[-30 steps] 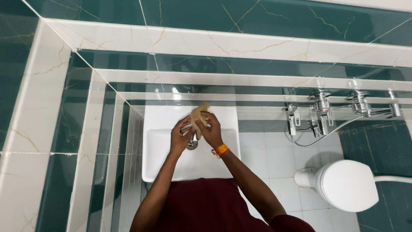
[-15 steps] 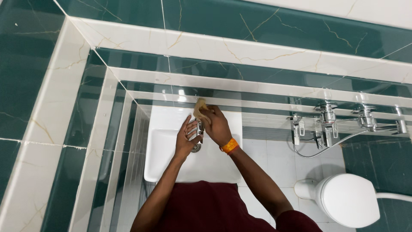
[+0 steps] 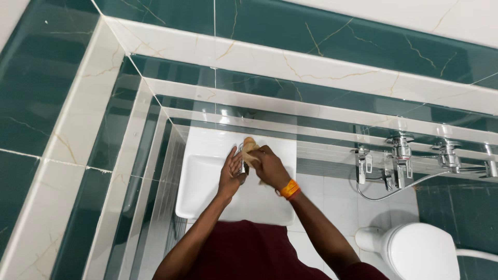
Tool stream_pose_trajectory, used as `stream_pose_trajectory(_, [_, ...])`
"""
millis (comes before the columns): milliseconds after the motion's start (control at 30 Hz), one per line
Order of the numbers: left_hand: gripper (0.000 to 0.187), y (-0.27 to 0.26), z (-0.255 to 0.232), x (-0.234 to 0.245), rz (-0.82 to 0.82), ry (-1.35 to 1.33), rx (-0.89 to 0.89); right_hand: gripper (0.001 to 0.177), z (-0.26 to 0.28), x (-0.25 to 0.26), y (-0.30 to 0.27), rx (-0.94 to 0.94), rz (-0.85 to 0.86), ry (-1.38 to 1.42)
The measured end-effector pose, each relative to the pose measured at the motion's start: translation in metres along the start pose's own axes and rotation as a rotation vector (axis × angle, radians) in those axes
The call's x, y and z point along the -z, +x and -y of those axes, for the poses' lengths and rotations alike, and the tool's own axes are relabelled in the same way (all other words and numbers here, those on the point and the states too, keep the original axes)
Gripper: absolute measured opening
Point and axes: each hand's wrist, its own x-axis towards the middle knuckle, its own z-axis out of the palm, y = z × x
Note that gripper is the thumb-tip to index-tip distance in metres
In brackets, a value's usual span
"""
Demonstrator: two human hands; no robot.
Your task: The person wipes the sink faucet and several wall-mounted chrome faucets with a cloth.
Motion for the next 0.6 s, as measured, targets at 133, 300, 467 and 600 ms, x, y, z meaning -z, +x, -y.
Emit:
stream_pose_trajectory(133, [0.109,0.004,0.003,0.003,0.035,-0.019,-0.026,0.033,-0.015,-0.005,0.05,0.147,0.116,-0.233])
stream_pose_trajectory(300, [0.111,0.008,0.021,0.01,-0.063,-0.133,0.029,0.023,-0.02,-0.049,0.104,0.124,0.547,-0.722])
stream_pose_trajectory(467, [0.092,0.002,0.058,0.025,-0.155,-0.256,0.007,0.021,-0.02,-0.071,0.128,0.201,0.86,-0.902])
stream_pose_trajectory(600, [0.094,-0.009,0.062,0.029,-0.228,-0.263,0.021,0.021,-0.035,-0.084,0.13,0.294,0.841,-0.998])
